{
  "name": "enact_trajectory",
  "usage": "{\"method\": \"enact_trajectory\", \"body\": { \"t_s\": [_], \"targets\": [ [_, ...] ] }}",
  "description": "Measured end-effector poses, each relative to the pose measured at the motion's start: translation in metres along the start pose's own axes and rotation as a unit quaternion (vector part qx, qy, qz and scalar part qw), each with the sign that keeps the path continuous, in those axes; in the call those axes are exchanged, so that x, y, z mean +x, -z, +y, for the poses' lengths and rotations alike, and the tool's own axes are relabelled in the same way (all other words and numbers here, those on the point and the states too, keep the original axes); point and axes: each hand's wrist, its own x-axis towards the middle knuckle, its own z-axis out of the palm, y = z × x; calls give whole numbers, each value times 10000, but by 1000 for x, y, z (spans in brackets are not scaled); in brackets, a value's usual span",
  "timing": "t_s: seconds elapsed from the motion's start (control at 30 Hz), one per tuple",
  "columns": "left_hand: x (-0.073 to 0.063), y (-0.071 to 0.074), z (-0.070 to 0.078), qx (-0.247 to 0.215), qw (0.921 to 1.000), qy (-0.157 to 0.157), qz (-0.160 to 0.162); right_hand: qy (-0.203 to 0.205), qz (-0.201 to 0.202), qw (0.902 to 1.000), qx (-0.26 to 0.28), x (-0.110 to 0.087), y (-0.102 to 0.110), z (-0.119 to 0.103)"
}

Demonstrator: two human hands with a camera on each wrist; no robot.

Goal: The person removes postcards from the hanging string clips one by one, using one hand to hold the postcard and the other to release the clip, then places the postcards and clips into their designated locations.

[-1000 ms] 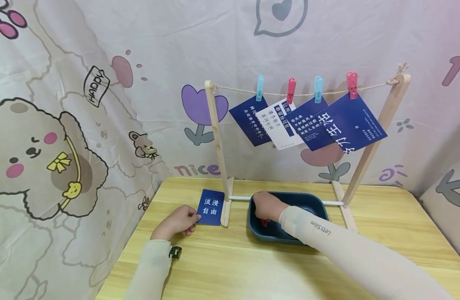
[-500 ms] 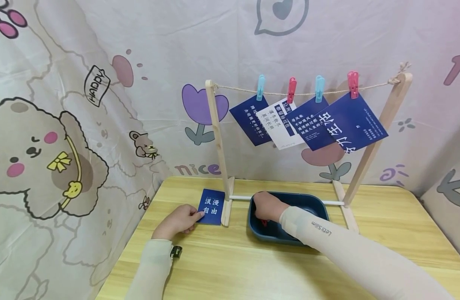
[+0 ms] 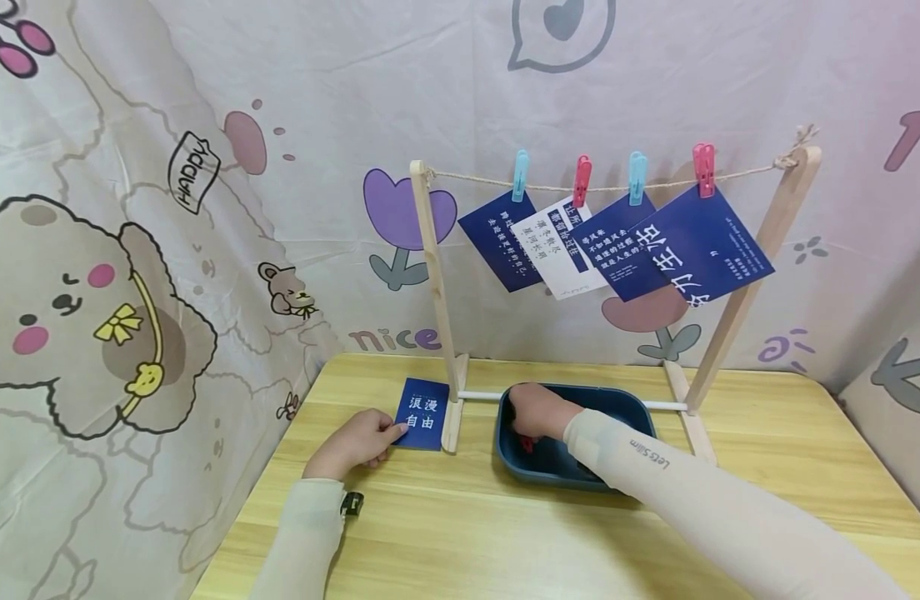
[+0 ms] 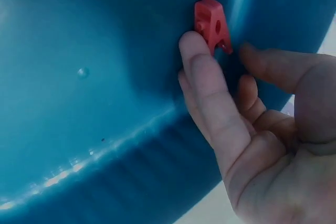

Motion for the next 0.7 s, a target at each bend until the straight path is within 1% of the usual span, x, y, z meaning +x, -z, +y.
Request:
{"method": "enact_trajectory", "body": {
  "t_s": [0.2, 0.4, 0.7],
  "targets": [
    [1, -1, -2, 51, 10000, 21, 24, -144, -111, 9997, -191, 5, -2, 2],
    [2, -1, -2, 55, 10000, 56, -11, -85, -110, 9987, -484, 5, -2, 1],
    [1, -1, 0, -6, 10000, 49, -12, -55, -107, 9996, -257, 0, -1, 2]
  ]
}}
